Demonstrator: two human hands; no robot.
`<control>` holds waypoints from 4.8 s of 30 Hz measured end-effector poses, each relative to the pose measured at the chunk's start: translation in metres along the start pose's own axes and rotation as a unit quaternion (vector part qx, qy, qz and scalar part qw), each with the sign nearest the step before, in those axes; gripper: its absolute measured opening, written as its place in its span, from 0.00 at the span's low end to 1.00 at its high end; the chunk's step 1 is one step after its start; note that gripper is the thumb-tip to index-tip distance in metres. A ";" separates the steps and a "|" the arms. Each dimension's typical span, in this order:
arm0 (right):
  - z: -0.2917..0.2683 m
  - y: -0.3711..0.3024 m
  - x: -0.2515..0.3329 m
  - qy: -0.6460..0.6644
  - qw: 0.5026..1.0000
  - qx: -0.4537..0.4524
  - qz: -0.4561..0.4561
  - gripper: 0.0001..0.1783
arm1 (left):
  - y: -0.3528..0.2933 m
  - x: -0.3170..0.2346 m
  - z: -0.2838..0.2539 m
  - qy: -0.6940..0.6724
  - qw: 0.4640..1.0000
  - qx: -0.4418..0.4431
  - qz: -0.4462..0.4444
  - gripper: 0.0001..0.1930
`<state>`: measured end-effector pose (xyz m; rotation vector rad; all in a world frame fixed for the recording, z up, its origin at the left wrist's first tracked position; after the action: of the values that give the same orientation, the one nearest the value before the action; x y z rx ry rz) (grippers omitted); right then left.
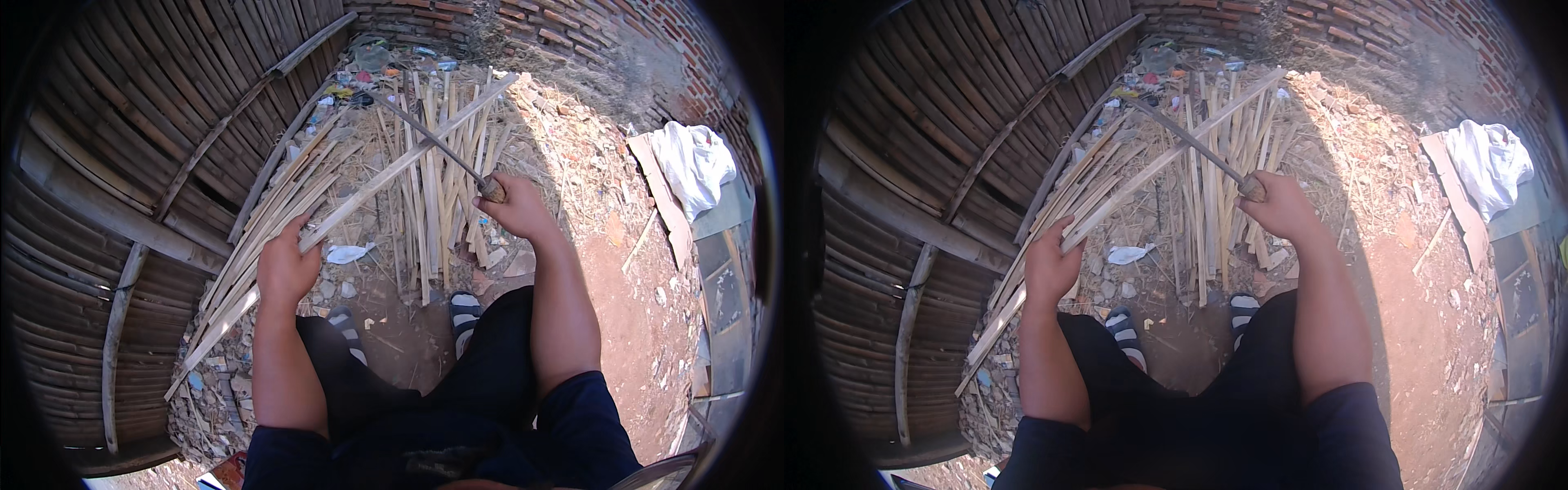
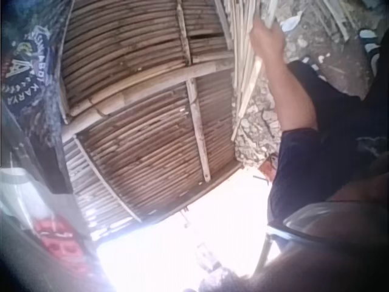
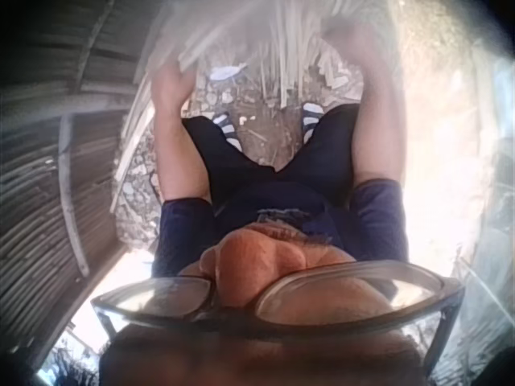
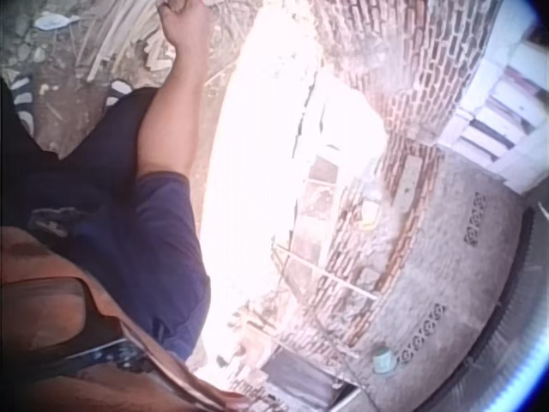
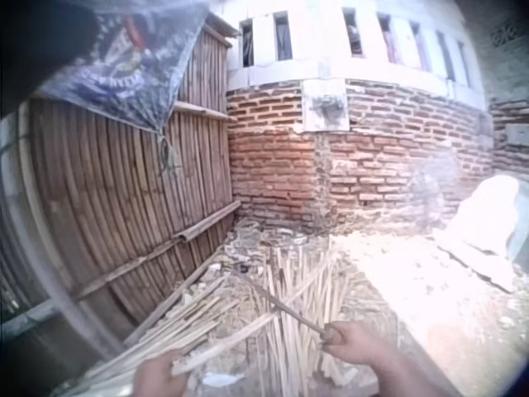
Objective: The person scrapes thin strips of bamboo using a large knife to smooth the surface while sitting on the ground.
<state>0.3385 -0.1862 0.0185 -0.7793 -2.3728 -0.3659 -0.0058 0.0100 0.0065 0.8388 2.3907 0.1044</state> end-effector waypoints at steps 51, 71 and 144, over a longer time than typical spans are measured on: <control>-0.004 0.009 -0.022 0.033 0.998 -0.005 0.044 0.18 | 0.000 0.001 0.002 0.015 1.000 0.004 0.003 0.27; -0.016 0.007 -0.028 0.011 0.997 -0.016 0.069 0.25 | 0.001 0.003 0.000 0.017 1.000 0.003 -0.015 0.29; 0.001 0.004 0.005 -0.012 0.997 0.076 0.002 0.22 | 0.001 -0.002 0.008 0.012 0.998 -0.057 0.024 0.28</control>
<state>0.3367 -0.1805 0.0209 -0.7205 -2.3876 -0.1719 0.0005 0.0086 0.0014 0.8459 2.3615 0.2697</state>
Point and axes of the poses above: each hand's wrist, its own y-axis towards the middle knuckle, its own z-axis out of the palm, x = y × z, the point moved 1 cm from there along y, towards the middle knuckle, and after that the axes turned 6 degrees about z, right-handed, at the moved point
